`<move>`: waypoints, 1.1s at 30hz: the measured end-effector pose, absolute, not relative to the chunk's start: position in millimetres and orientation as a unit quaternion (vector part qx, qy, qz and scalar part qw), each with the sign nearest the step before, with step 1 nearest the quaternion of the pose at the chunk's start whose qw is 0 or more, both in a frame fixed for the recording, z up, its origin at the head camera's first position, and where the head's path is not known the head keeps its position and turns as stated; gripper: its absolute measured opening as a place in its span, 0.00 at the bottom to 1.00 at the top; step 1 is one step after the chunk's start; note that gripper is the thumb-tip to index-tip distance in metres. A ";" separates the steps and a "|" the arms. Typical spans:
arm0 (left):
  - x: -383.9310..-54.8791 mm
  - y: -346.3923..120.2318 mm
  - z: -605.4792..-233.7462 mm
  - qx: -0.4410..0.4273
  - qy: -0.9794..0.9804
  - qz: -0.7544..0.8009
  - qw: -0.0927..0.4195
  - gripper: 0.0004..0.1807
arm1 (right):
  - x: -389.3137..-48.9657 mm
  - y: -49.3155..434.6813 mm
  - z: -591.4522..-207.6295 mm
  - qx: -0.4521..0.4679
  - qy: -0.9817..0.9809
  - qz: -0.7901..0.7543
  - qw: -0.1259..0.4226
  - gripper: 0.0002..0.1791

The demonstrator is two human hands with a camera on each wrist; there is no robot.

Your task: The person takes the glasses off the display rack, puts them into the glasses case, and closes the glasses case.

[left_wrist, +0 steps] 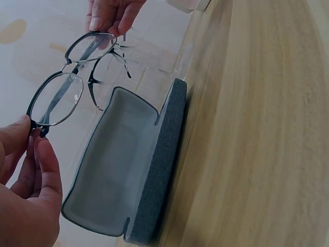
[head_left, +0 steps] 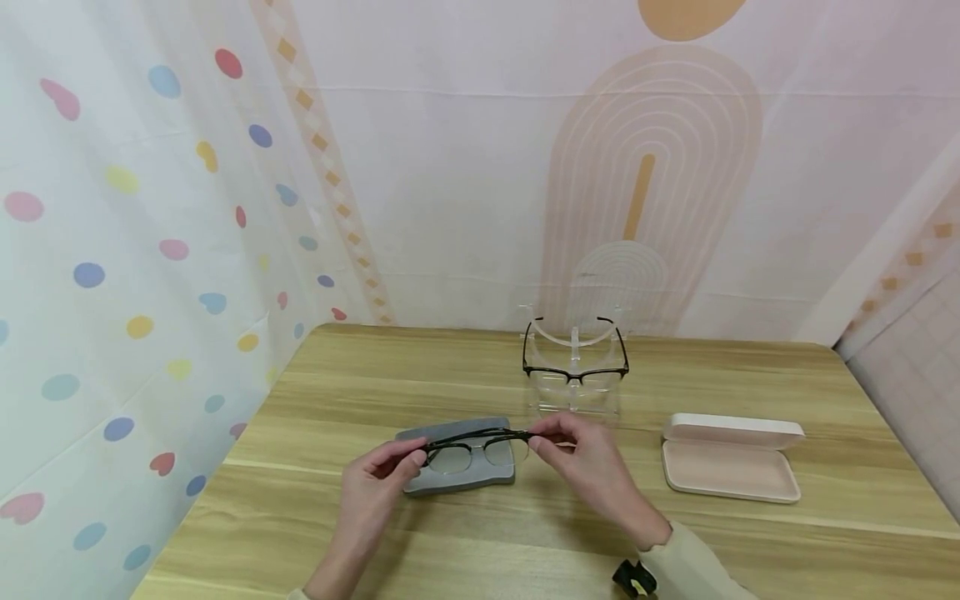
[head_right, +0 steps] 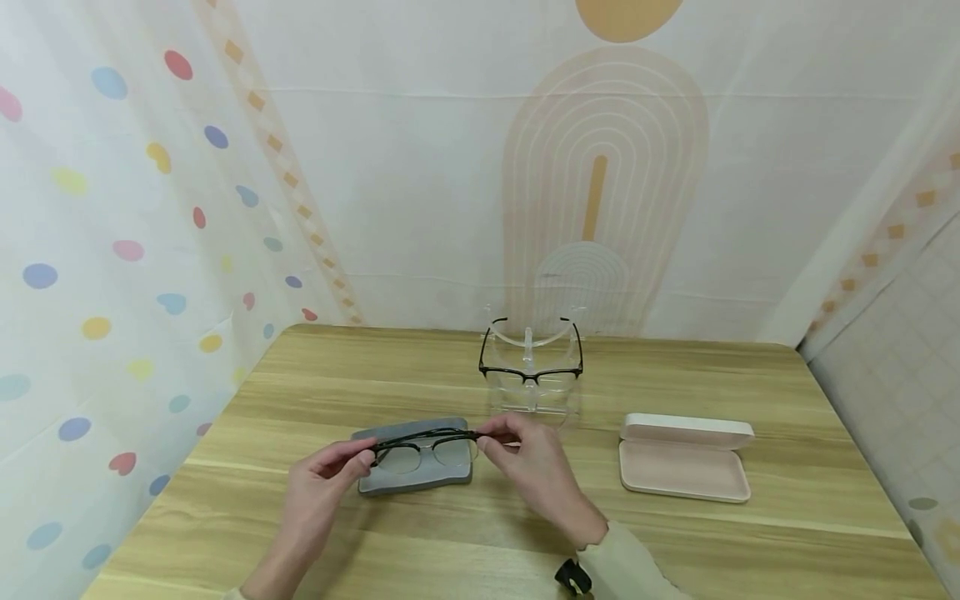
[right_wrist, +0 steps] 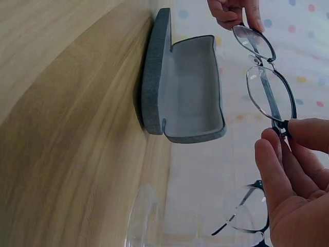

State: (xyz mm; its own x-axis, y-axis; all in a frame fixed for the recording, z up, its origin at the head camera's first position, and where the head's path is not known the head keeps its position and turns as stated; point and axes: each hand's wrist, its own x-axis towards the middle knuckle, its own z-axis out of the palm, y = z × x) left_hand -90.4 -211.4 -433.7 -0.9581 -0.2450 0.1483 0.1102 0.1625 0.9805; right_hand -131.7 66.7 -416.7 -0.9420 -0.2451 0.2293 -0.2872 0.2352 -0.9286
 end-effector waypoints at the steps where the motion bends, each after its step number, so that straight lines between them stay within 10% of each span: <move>1: -90.7 -212.3 -434.7 0.047 -0.749 -0.646 0.138 0.09 | -132.2 65.4 -417.7 0.169 -0.786 0.594 0.019 0.04; 33: -94.3 -242.0 -453.9 0.073 -0.775 -0.618 0.107 0.12 | -145.5 35.5 -438.3 0.223 -0.828 0.511 0.062 0.04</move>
State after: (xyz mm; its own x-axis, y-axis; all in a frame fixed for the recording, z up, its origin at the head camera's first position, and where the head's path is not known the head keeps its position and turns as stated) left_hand -94.3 -242.0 -453.9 -0.9665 -0.2451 0.0763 0.0199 0.2251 0.9741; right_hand -145.5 35.5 -438.3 -0.8929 -0.3051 0.3311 -0.4326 0.3778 -0.8186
